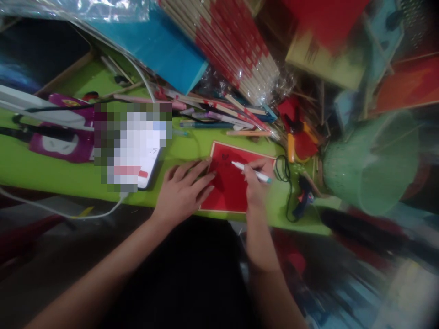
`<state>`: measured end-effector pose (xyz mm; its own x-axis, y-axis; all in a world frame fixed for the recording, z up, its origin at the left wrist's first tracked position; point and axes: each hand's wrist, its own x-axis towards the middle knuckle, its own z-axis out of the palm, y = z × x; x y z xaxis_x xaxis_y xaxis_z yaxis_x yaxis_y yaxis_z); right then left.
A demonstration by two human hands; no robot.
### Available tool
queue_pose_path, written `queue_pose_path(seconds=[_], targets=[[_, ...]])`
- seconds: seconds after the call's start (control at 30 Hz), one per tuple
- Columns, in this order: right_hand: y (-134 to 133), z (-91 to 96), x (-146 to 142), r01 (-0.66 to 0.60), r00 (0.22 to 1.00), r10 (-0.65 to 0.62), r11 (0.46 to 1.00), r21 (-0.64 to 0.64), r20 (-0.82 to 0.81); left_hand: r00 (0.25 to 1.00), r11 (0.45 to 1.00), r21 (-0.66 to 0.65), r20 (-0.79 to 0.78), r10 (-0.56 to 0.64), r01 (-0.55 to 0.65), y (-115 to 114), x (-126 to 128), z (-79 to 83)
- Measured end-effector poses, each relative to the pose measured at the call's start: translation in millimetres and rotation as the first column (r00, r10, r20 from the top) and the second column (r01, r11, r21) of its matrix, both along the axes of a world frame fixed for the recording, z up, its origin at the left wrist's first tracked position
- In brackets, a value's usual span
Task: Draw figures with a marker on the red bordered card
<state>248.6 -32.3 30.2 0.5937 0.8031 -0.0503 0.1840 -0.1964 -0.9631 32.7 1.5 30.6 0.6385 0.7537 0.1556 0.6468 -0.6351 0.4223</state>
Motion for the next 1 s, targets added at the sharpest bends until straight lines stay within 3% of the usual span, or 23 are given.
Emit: queue_pose_path(seconds=[0.23, 0.43, 0.67, 1.0], targets=[[-2.3, -2.4, 0.7, -0.005, 1.0, 0.005, 1.0, -0.018, -0.01, 1.0, 0.999, -0.045, 0.029, 0.008, -0.007, -0.7, -0.8, -1.9], [-4.5, -1.6, 1.2, -0.034, 0.999, 0.034, 0.999, -0.028, -0.01, 1.0, 1.0, 0.013, 0.023, -0.001, 0.0, -0.3, -0.1, -1.1], [-3.4, 2.0, -0.4, -0.069, 0.997, 0.07, 0.996, -0.052, 0.02, 1.0, 0.999, -0.034, 0.026, 0.014, -0.013, -1.0, 0.3, -2.0], [-5.4, 0.8, 0.1, -0.104, 0.994, 0.105, 0.994, -0.034, 0.017, 1.0, 1.0, 0.002, 0.017, 0.006, -0.006, -0.6, -0.2, -2.0]])
